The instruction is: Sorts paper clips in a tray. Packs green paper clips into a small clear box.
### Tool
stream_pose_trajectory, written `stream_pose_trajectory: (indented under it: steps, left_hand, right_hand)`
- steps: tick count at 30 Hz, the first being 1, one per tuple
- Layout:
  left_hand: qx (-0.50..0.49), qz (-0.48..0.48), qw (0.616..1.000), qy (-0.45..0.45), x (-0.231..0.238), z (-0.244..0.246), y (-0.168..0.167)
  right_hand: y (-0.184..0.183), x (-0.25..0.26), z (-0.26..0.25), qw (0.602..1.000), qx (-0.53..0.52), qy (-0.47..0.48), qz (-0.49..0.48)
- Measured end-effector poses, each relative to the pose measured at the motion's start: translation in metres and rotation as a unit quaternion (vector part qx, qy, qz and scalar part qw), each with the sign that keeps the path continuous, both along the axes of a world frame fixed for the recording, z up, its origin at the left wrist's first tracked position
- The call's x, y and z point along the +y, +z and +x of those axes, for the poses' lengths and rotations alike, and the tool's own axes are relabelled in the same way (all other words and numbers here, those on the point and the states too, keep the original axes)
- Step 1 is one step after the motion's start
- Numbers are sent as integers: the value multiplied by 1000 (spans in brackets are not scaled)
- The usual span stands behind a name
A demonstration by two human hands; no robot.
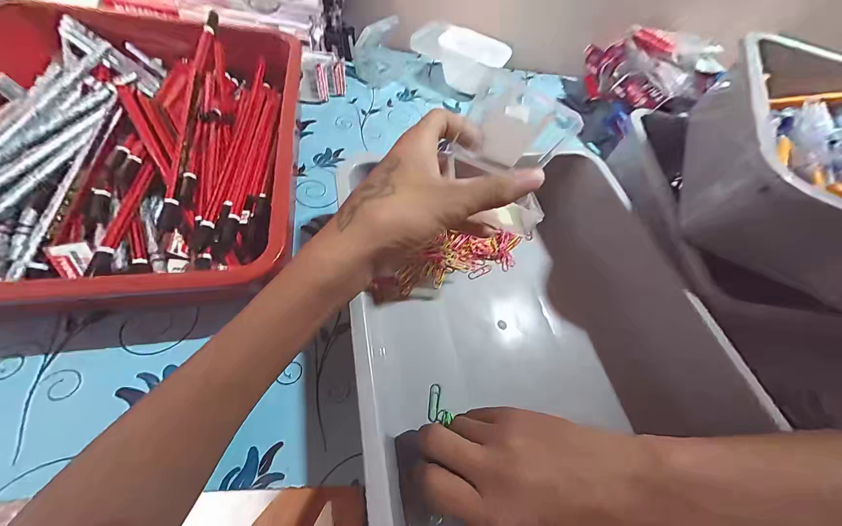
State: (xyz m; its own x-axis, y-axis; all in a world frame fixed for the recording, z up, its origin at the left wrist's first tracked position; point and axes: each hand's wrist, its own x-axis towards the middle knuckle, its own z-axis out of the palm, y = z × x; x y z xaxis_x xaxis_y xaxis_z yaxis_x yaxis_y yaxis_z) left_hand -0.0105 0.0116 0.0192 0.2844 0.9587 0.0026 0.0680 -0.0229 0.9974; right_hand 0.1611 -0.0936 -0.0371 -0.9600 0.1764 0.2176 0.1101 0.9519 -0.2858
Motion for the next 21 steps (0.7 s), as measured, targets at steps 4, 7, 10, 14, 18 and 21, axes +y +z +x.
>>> stream_pose_trajectory:
  steps: [4, 7, 10, 14, 18, 21]
  left_hand:
    - [-99, 9, 993, -64, 10, -1, -7]
    - [-73, 56, 990, -109, 15, -4, -15]
    - [-39, 101, 984, -142, 18, -8, -25]
    - [-26, 76, 985, -152, 13, -6, -16]
    - [-43, 80, 976, -196, 16, -4, -20]
    - [-40, 45, 982, -179, 11, -3, -15]
  right_hand:
    - [12, 7, 10, 986, -32, -56, -155]
    - [28, 17, 20, 943, -53, -112, -310]
    - [55, 27, 30, 902, -37, -165, -397]
    - [118, 57, 30, 847, -26, -252, -466]
    - [140, 86, 18, 854, 27, -350, -383]
    - [124, 100, 15, 921, -20, -348, -173]
